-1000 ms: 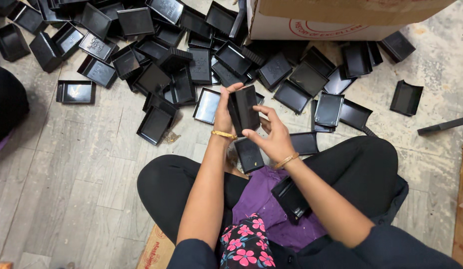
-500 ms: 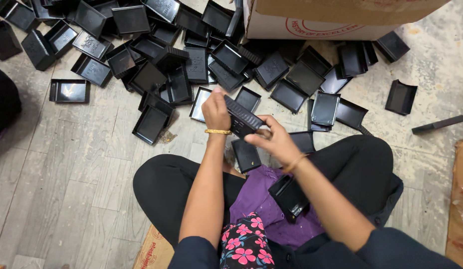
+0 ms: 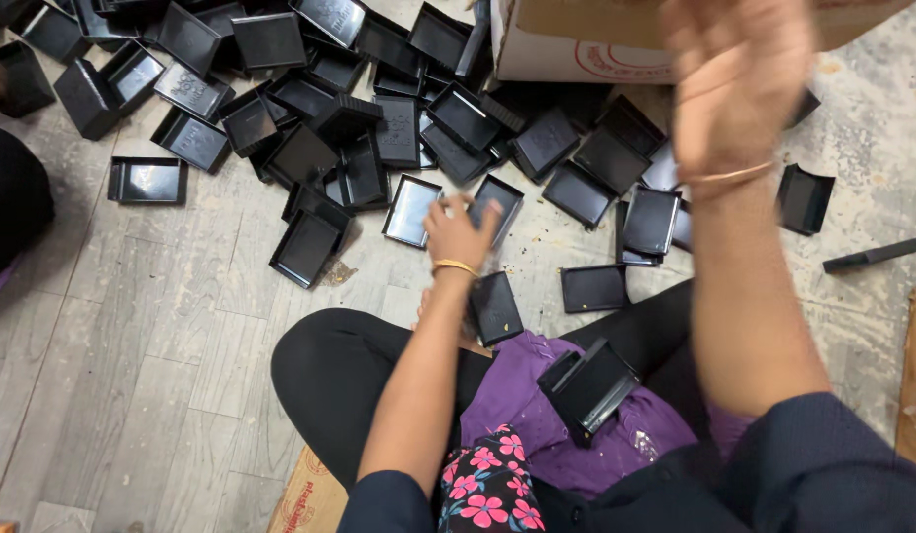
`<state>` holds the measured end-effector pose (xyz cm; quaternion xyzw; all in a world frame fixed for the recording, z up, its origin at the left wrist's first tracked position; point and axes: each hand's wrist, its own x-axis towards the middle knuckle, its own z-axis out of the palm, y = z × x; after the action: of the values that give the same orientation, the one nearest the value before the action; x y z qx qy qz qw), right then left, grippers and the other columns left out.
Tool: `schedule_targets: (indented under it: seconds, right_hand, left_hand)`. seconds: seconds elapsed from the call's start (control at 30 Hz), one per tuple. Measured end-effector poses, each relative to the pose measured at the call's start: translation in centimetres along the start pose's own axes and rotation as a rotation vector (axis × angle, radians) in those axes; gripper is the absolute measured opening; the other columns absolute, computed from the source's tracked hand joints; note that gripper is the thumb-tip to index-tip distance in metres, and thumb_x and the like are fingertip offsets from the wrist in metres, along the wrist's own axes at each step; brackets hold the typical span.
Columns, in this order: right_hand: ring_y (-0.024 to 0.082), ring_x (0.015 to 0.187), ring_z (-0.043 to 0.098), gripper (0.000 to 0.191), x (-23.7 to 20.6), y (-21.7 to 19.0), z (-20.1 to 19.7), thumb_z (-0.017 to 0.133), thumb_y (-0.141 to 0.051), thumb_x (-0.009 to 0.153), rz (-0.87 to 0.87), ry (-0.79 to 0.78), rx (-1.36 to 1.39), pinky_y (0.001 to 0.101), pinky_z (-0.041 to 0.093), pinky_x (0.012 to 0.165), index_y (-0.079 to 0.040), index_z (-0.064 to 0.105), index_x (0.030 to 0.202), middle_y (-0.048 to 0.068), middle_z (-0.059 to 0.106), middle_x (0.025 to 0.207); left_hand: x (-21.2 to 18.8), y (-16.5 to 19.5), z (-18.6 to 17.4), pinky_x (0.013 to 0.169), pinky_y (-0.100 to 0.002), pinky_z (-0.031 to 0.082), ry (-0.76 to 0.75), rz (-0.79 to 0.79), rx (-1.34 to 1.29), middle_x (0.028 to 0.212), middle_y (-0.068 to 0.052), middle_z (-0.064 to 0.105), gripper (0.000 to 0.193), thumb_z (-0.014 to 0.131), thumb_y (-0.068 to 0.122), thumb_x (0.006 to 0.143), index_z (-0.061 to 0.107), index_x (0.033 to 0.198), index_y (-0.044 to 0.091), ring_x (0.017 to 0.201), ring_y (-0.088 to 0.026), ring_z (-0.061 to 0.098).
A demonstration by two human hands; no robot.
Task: The person sits on the floor among a large pile of black plastic trays and lids, picks up a base and a lid one at a time, snaps the lid onto the base by hand, and sets the assembled box onto a growing pile. Other people's hands occasionally place more pieces into the pile.
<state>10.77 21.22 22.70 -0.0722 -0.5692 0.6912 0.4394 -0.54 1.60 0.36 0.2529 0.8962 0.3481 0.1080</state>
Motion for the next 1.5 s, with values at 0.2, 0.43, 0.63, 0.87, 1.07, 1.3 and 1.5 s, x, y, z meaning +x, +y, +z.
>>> schedule_targets:
  seconds: [0.2,0.43,0.63,0.87,1.07,1.3,1.5]
  right_hand:
    - [0.019,0.100,0.072,0.046,-0.7,7.2,-2.6,0.078,-0.042,0.091,0.229,-0.330,-0.900,0.0351,0.058,0.093,-0.005,0.074,0.118,0.012,0.076,0.111]
    - [0.045,0.142,0.037,0.111,-7.3,14.2,-5.7,0.090,-0.050,0.067,0.424,-0.560,-1.667,0.0572,0.034,0.104,-0.030,0.028,0.158,0.020,0.035,0.157]
    - [0.038,0.113,0.057,0.100,-12.3,11.0,-6.3,0.081,-0.025,0.073,0.438,-0.402,-1.228,0.0487,0.052,0.100,-0.029,0.034,0.161,0.023,0.050,0.128]
    - [0.014,0.097,0.065,0.046,-13.9,12.1,-4.9,0.077,-0.006,0.083,0.434,0.090,-0.391,0.0281,0.058,0.081,-0.013,0.050,0.119,0.005,0.057,0.113]
    - [0.019,0.079,0.065,0.020,-18.5,13.4,-0.8,0.077,-0.022,0.088,0.539,-0.037,-0.764,0.0315,0.054,0.074,-0.004,0.066,0.089,0.007,0.062,0.087]
    - [0.040,0.118,0.048,0.039,-17.0,10.5,-0.8,0.075,-0.037,0.086,0.287,-0.138,-1.182,0.0470,0.042,0.103,-0.002,0.080,0.105,0.027,0.055,0.118]
    - [0.054,0.136,0.035,0.025,-17.0,8.5,-0.2,0.079,-0.025,0.078,-0.225,-0.234,-1.288,0.0474,0.038,0.110,-0.001,0.078,0.080,0.037,0.040,0.147]
  left_hand:
    - [-2.2,-1.1,3.0,0.099,-0.053,0.044,-0.176,0.028,0.460,0.135,-0.014,0.047,0.045,0.082,0.030,0.080,0.062,0.118,0.017,0.130,-0.037,0.044]
    - [-0.4,-0.1,-1.2,0.103,-0.047,0.045,0.057,0.118,-0.401,0.123,-0.017,0.047,0.057,0.080,0.026,0.075,0.058,0.125,0.014,0.117,-0.036,0.050]
    - [0.8,1.6,-3.3,0.088,-0.034,0.053,-0.206,-0.259,-1.325,0.125,-0.006,0.060,0.049,0.059,0.026,0.088,0.053,0.137,0.021,0.106,-0.019,0.062]
    - [0.1,0.4,-0.3,0.085,-0.033,0.053,-0.394,-0.360,-1.441,0.109,-0.003,0.066,0.045,0.043,0.040,0.101,0.066,0.131,0.015,0.095,-0.016,0.063]
    - [-0.6,0.3,3.3,0.092,-0.031,0.052,-0.569,-0.198,-1.366,0.110,-0.006,0.068,0.040,0.041,0.035,0.102,0.066,0.119,0.009,0.100,-0.016,0.064]
    - [-1.3,1.1,2.4,0.089,-0.030,0.048,-0.764,0.059,-1.207,0.104,-0.007,0.067,0.040,0.040,0.030,0.101,0.066,0.117,0.003,0.096,-0.016,0.060]
    - [-1.6,2.1,0.9,0.095,-0.028,0.046,-0.856,0.139,-1.244,0.116,-0.007,0.066,0.043,0.037,0.029,0.100,0.066,0.115,0.001,0.107,-0.014,0.060]
